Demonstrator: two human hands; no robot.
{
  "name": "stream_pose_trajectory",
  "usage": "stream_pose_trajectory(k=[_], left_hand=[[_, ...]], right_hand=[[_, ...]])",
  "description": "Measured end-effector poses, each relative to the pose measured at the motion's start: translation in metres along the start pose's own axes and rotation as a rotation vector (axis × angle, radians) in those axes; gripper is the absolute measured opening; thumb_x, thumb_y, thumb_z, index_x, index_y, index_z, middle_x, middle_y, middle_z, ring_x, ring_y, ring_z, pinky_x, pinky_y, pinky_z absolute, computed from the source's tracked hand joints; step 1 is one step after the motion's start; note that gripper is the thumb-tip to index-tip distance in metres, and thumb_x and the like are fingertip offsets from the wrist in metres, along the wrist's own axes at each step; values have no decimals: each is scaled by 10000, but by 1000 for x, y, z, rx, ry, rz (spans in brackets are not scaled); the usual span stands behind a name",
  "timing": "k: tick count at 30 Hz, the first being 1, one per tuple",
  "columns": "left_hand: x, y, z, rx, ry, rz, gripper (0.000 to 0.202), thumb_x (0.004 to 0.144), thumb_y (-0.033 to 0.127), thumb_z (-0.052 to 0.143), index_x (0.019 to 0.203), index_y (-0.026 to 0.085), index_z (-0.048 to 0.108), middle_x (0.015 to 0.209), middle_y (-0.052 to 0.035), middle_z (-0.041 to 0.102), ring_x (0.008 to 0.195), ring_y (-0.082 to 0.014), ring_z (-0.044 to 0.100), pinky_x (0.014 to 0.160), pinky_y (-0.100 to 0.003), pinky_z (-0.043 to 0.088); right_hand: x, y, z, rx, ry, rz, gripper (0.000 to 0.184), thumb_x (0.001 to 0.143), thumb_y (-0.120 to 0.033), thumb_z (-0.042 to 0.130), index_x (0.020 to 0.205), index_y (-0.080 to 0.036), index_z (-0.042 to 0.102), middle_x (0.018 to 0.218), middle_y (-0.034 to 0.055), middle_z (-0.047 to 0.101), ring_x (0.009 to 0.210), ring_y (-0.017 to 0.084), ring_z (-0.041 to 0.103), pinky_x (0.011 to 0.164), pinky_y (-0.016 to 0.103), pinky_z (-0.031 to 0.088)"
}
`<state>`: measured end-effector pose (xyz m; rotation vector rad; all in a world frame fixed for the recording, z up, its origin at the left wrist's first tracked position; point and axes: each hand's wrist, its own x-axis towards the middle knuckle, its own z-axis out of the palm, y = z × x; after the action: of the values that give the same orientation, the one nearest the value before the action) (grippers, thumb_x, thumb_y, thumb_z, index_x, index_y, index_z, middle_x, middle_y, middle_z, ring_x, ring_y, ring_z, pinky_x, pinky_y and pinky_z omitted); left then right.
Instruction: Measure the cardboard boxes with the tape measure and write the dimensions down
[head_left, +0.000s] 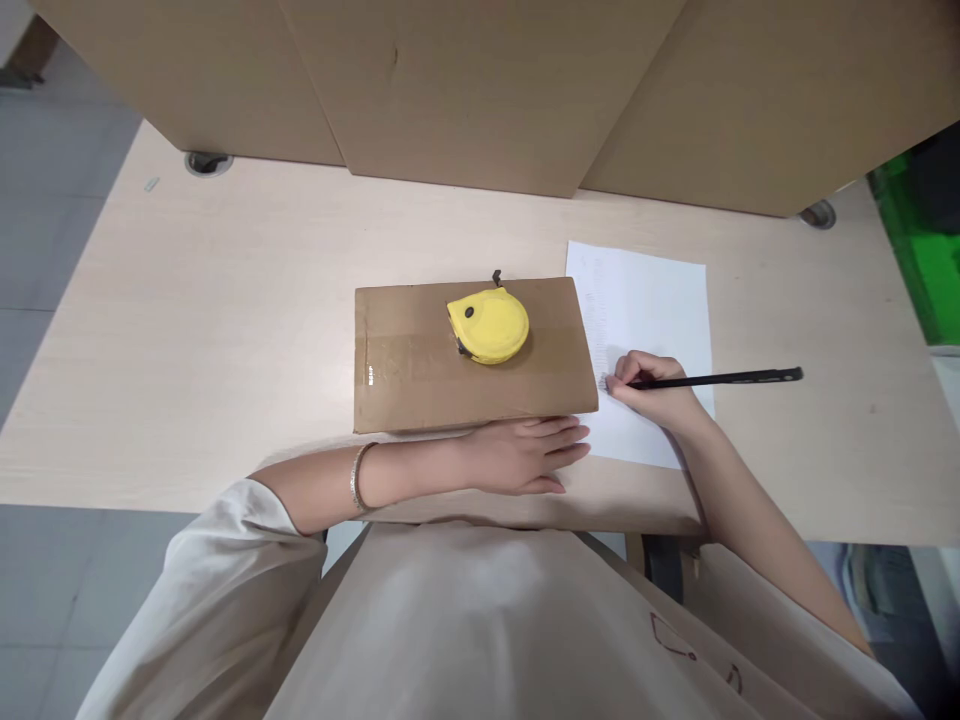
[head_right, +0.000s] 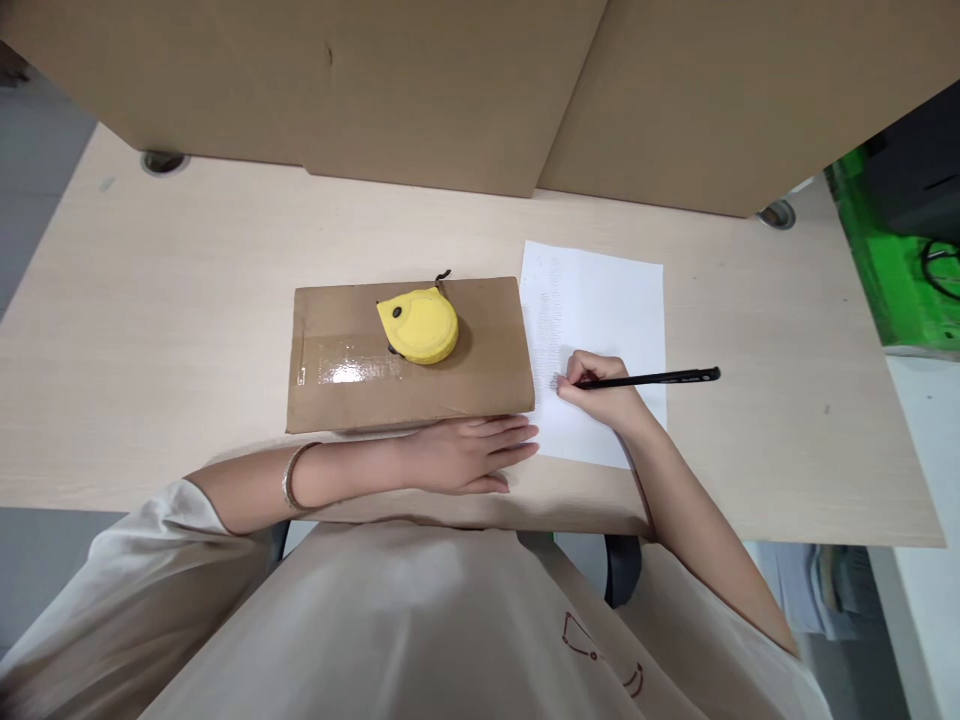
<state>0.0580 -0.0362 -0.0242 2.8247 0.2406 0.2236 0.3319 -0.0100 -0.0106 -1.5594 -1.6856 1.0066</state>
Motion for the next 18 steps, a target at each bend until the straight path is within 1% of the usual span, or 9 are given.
stream_pose_trajectory(k=[3,7,11,13,15,18], left_hand=[[0,1,-3,-3,-22,-7,666,1126,544,390,1578,86,564,1655,-138,562,1623,-243,451,1328,-335,372],[0,0,-3,0,-38,-13,657,1122,545,404,1579,102,568,1652,-131,569,1617,-245,461,1328,-332,369],[-1,0,0,23,19,7,651,1125,525,409,1561,74,581,1636,-149,585,1600,-251,484,1330,-334,366],[-2,0,2,40,52,20,648,1127,516,403,1549,61,590,1623,-158,599,1587,-252,501,1337,-332,353],[-2,0,2,47,72,28,651,1128,518,400,1538,54,599,1608,-165,614,1575,-249,515,1339,-324,345],[-2,0,3,28,72,20,645,1122,516,423,1543,58,594,1609,-170,612,1583,-240,505,1333,-313,351]], right_hand=[[1,2,-1,31,11,1,549,784,-450,883,570,-223,431,565,-14,442,533,113,373,506,289,284],[1,3,-3,98,-13,25,579,766,-556,902,566,-226,470,537,-8,482,504,113,399,492,286,312],[1,-3,-2,85,-26,56,610,726,-663,913,562,-228,518,506,7,523,482,118,430,469,284,329],[0,-7,0,92,-38,68,621,728,-705,897,566,-233,527,496,17,554,471,128,456,463,291,347],[0,-10,1,81,-42,64,627,740,-725,880,565,-235,532,496,20,569,468,131,467,465,298,355],[0,-11,1,55,-37,50,612,742,-720,881,565,-235,553,505,15,563,470,128,462,466,300,348]])
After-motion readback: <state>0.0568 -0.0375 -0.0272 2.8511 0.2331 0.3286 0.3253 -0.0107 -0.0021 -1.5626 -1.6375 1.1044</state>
